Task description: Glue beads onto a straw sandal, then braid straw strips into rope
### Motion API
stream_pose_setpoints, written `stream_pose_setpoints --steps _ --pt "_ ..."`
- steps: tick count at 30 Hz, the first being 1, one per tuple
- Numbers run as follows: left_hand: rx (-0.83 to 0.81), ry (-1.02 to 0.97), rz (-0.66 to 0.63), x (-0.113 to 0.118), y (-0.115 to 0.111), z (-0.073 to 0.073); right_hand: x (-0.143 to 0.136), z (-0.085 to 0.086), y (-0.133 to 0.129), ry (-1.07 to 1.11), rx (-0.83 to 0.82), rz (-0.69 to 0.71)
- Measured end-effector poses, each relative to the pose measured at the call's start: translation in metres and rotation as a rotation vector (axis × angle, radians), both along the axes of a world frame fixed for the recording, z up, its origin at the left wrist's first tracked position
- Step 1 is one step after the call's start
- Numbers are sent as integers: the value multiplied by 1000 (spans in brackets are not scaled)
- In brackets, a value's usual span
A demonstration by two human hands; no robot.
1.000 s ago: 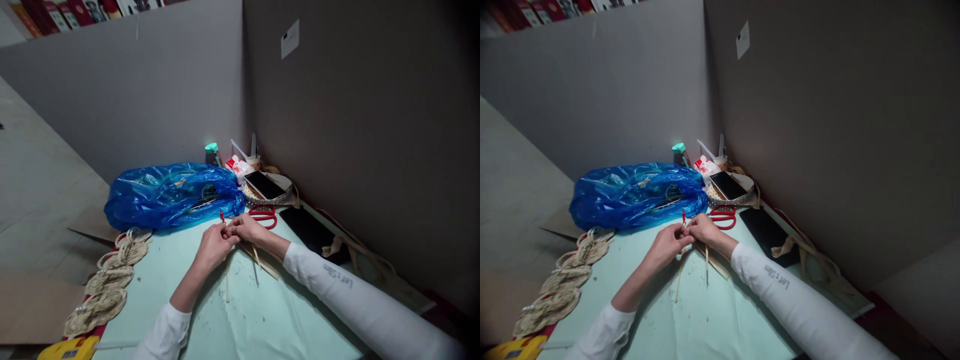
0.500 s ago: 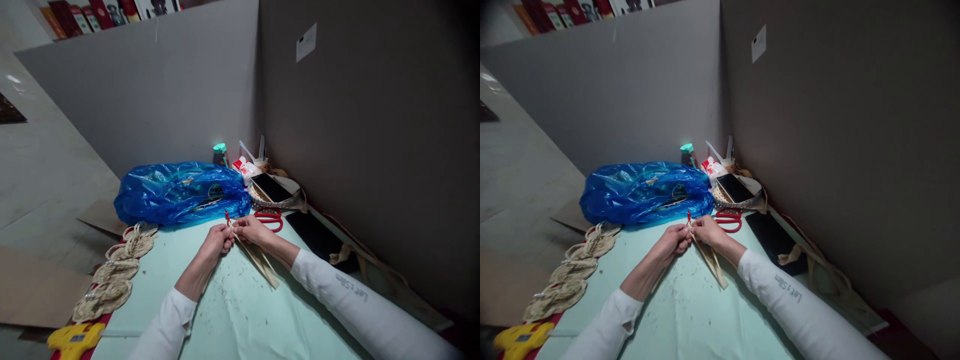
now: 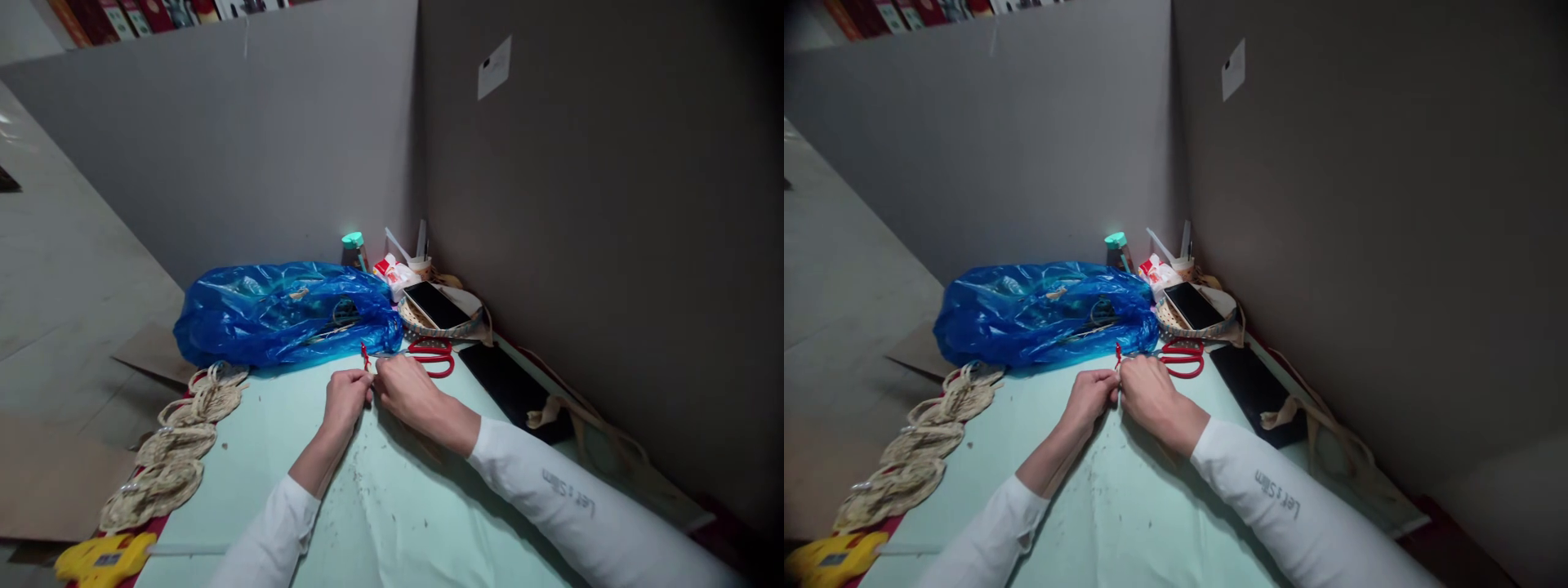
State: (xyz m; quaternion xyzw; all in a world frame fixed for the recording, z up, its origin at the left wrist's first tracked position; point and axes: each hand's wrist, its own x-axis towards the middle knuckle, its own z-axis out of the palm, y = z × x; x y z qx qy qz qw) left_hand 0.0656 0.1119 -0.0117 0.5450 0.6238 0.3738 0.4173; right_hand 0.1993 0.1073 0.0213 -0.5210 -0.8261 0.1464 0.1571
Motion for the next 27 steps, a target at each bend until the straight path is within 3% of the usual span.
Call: stream_pose_setpoints --steps 4,10,19,27 --pt "-23 -106 30 0 -1 2 -10 0 -10 -75 32 39" --pt "-90 -226 -37 -5 -3 9 -16 -7 -18 -115 30 87" --pt "-194 -336 -108 -12 1 9 2 10 -3 31 44 11" --pt "-207 -382 -147 -13 0 12 2 -8 8 179 -95 44"
